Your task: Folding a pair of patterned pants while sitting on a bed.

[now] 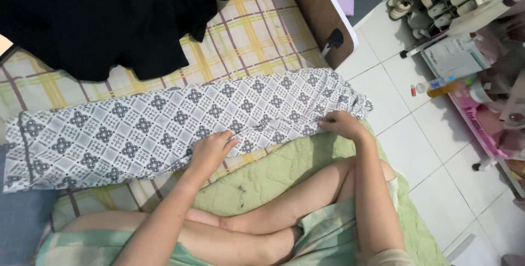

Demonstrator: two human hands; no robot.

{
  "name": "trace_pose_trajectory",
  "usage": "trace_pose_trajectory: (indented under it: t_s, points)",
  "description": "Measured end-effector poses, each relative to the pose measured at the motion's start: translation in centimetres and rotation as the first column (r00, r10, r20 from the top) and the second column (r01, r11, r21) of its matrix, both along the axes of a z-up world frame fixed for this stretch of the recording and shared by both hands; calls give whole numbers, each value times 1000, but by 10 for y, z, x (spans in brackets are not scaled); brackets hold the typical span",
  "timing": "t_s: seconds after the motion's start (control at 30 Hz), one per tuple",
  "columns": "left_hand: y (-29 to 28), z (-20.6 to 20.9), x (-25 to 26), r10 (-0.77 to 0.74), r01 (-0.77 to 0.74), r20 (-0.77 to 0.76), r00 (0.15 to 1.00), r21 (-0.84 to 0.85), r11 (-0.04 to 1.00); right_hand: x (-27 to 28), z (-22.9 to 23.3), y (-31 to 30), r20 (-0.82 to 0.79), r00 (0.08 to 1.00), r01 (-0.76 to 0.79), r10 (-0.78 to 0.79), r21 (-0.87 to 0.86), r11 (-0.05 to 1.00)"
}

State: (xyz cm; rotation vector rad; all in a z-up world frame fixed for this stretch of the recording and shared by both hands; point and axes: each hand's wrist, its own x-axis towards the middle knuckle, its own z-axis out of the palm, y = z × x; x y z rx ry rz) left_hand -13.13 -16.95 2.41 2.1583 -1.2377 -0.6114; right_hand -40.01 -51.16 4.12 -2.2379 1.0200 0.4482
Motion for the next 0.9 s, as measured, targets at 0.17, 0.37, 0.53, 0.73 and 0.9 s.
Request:
trace_pose_trajectory:
  t_s: [0.17,0.37,0.53,0.73,0.9]
  points:
    - [-1,-15,0,-62,79,158,985,-103,991,8,-10,11,-169,986,-37,-11,-280,959]
    - [-7,-19,-8,-4,94,441,898,-184,978,10,-9,15,-197,980,-50,-21,-349,936]
    - [-9,-25,-19,-22,58,463,886,-63,996,13,-12,18,-208,978,-59,-30,-408,911]
    - [-3,-19,-33,96,-46,489,867,-114,992,25,-9,43,20,998,-36,58,-577,816]
    - [-7,-17,-46,132,-38,402,906,-234,972,73,-19,114,402,884,68,240,-618,783]
